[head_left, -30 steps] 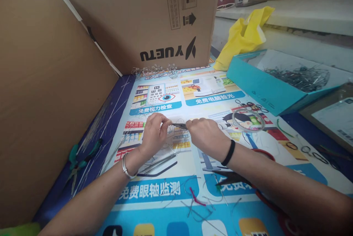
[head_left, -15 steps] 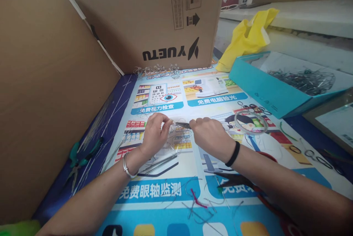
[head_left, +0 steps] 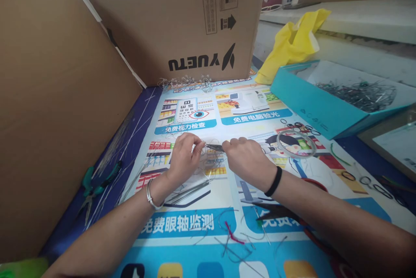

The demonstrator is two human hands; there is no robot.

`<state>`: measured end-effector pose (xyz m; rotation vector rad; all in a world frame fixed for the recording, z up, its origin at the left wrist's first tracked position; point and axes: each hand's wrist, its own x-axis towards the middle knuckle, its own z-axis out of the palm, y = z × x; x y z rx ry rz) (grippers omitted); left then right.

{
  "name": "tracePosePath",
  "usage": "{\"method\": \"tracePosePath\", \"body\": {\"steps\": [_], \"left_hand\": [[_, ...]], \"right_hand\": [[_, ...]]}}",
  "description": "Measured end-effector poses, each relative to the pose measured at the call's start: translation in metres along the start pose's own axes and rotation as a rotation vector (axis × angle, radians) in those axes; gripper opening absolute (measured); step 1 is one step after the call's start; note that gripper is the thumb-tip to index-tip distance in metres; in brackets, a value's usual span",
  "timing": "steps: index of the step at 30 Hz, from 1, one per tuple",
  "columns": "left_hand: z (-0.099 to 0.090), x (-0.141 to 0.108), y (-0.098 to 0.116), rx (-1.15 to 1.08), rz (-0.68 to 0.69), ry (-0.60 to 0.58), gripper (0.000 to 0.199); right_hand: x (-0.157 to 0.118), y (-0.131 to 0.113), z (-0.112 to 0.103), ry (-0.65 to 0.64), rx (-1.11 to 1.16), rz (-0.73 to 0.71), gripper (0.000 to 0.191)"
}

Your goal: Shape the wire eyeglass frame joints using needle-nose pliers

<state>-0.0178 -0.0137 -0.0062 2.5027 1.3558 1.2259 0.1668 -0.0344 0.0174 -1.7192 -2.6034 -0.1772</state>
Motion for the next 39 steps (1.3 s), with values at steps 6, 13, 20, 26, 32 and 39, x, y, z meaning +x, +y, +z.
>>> {"method": "tracePosePath", "body": {"steps": [6, 13, 20, 26, 32, 39], "left_hand": [[0.001, 0.000, -0.001, -0.003, 0.005, 0.001, 0.013], [0.000, 0.000, 0.001, -0.017, 0.016, -0.030, 0.014], [0.001, -0.002, -0.001, -0.088, -0.001, -0.056, 0.016], [0.000, -0.003, 0.000, -0.109, -0.091, -0.091, 0.015], [-0.001, 0.001, -0.002, -0.057, -0.112, -0.136, 0.010], [-0.004, 0.007, -0.006, -0.026, -0.045, -0.194, 0.010]], "right_hand": [[-0.001, -0.001, 0.002, 0.015, 0.000, -0.006, 0.019], [0.000, -0.003, 0.003, 0.051, -0.012, -0.013, 0.018], [-0.001, -0.003, 0.001, 0.084, -0.018, -0.012, 0.017], [0.000, -0.001, 0.001, 0.072, 0.005, 0.000, 0.018], [0.002, 0.003, 0.005, -0.009, 0.082, -0.008, 0.021], [0.003, 0.006, 0.003, -0.083, 0.077, 0.023, 0.024]]}}
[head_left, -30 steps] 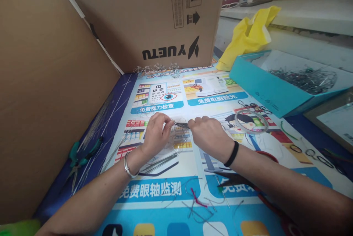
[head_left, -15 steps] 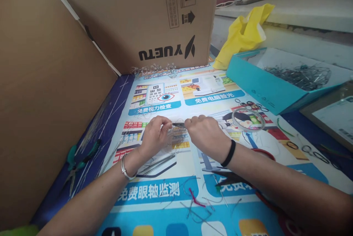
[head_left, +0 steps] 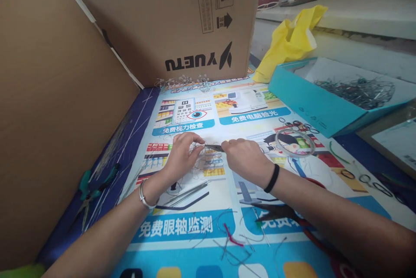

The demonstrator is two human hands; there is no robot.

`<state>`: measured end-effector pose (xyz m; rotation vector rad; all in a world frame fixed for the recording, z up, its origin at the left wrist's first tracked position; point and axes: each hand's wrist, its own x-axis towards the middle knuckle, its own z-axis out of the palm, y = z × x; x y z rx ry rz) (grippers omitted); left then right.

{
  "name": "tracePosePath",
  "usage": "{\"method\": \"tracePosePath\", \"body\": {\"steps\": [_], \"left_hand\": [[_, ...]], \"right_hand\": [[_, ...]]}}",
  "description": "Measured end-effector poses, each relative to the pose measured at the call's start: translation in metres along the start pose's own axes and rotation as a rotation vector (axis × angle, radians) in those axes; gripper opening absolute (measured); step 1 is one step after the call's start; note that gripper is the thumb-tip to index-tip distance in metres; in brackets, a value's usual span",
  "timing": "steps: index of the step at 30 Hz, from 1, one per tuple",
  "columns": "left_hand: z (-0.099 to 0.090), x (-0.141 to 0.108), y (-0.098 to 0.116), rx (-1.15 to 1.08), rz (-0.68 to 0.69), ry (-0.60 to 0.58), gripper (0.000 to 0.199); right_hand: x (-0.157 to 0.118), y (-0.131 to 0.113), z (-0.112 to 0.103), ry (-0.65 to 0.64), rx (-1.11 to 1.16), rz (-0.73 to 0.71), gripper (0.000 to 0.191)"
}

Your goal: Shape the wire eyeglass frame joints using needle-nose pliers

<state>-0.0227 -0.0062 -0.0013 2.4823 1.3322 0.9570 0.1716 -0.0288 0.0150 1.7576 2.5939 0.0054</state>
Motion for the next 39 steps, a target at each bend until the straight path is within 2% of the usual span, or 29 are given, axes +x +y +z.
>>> {"method": "tracePosePath", "body": {"steps": [5, 17, 23, 31, 39], "left_hand": [[0.0018, 0.0009, -0.0005, -0.041, -0.036, 0.006, 0.014], [-0.0004, 0.0023, -0.0005, -0.055, -0.031, -0.078, 0.011], [0.0009, 0.0010, -0.0012, -0.082, -0.046, -0.104, 0.016], [0.0045, -0.0006, -0.0039, -0.053, -0.046, -0.064, 0.018], [0.0007, 0.0014, 0.0011, -0.102, -0.102, -0.097, 0.018]], "right_hand": [[0.0005, -0.0012, 0.0008, -0.008, -0.020, -0.004, 0.024], [0.0003, -0.0015, 0.0024, 0.000, -0.020, -0.012, 0.023], [0.0004, -0.0025, 0.0039, 0.003, -0.034, -0.001, 0.024], [-0.0001, -0.0044, 0.0016, -0.012, -0.036, -0.013, 0.024], [0.0001, -0.0048, 0.0039, 0.004, -0.007, -0.009, 0.023]]}}
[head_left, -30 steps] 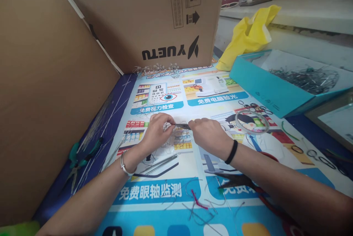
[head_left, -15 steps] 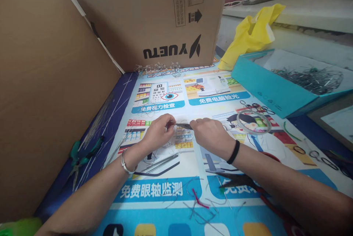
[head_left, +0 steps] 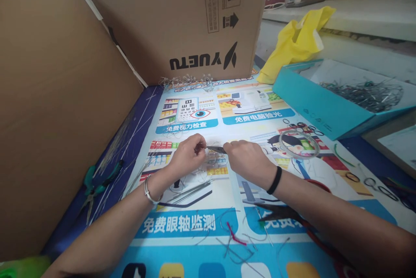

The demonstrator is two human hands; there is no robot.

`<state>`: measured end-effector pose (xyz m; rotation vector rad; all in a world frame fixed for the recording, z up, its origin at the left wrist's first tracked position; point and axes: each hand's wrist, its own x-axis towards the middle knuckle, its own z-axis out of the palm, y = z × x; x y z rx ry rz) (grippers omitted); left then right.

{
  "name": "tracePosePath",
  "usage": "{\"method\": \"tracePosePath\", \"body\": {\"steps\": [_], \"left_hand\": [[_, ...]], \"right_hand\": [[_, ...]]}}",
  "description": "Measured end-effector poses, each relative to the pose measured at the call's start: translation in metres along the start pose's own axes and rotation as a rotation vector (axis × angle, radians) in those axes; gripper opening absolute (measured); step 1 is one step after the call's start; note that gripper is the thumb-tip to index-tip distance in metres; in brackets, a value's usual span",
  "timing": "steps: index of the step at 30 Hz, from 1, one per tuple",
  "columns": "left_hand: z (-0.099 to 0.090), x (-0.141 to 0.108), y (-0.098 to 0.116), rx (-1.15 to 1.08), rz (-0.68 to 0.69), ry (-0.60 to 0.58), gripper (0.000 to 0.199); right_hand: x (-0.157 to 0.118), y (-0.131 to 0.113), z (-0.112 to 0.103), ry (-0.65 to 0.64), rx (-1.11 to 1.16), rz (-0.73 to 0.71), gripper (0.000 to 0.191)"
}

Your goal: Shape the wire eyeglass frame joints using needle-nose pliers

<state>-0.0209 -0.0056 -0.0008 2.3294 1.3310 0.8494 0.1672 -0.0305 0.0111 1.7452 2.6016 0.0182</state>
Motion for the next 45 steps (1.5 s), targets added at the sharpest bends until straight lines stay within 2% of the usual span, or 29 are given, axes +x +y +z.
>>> {"method": "tracePosePath", "body": {"steps": [4, 9, 20, 28, 45], "left_hand": [[0.000, 0.000, 0.001, -0.034, -0.027, 0.004, 0.015], [0.002, 0.000, -0.003, -0.037, 0.009, -0.001, 0.012], [0.002, -0.001, -0.002, 0.016, 0.061, 0.017, 0.021], [0.002, 0.000, -0.007, 0.004, 0.066, -0.008, 0.020], [-0.001, 0.002, -0.005, -0.032, 0.029, -0.071, 0.012]], "right_hand": [[0.000, 0.000, -0.001, -0.027, -0.009, 0.005, 0.026], [-0.001, 0.000, -0.003, -0.033, -0.027, 0.016, 0.026], [-0.001, 0.001, 0.003, 0.031, -0.012, -0.016, 0.021], [-0.001, 0.004, 0.004, 0.031, -0.018, 0.037, 0.020], [-0.003, 0.006, 0.007, 0.106, -0.059, -0.054, 0.018]]}}
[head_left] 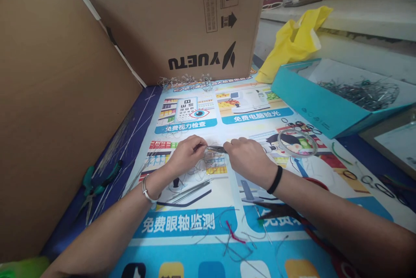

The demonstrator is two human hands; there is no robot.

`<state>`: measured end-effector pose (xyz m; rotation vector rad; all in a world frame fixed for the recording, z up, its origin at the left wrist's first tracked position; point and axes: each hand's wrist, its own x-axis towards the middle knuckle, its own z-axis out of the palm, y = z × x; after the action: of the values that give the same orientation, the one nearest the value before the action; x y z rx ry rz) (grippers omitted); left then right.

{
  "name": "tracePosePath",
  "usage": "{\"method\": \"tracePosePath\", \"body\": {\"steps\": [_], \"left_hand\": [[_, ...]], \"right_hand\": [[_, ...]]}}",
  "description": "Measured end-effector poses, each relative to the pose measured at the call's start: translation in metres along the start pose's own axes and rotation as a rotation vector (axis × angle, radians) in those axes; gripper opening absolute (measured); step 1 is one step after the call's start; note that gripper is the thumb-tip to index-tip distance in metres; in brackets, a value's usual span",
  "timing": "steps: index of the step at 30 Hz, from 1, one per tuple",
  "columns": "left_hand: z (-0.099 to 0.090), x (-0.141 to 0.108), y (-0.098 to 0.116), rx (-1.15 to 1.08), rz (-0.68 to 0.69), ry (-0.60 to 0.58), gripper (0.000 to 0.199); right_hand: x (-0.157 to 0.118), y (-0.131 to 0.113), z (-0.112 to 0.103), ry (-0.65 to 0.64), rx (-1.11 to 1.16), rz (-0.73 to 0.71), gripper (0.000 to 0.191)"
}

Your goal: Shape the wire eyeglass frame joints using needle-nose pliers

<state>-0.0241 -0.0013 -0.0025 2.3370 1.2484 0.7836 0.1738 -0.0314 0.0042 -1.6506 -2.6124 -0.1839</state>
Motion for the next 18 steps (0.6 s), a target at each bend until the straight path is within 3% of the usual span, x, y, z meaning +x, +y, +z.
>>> {"method": "tracePosePath", "body": {"steps": [8, 18], "left_hand": [[0.003, -0.002, -0.001, -0.008, 0.102, 0.119, 0.012], [0.001, -0.008, 0.008, -0.118, 0.255, 0.390, 0.008]], "right_hand": [[0.004, -0.001, -0.005, 0.022, 0.007, -0.002, 0.018], [-0.004, -0.011, -0.033, 0.116, -0.021, 0.051, 0.017]]}}
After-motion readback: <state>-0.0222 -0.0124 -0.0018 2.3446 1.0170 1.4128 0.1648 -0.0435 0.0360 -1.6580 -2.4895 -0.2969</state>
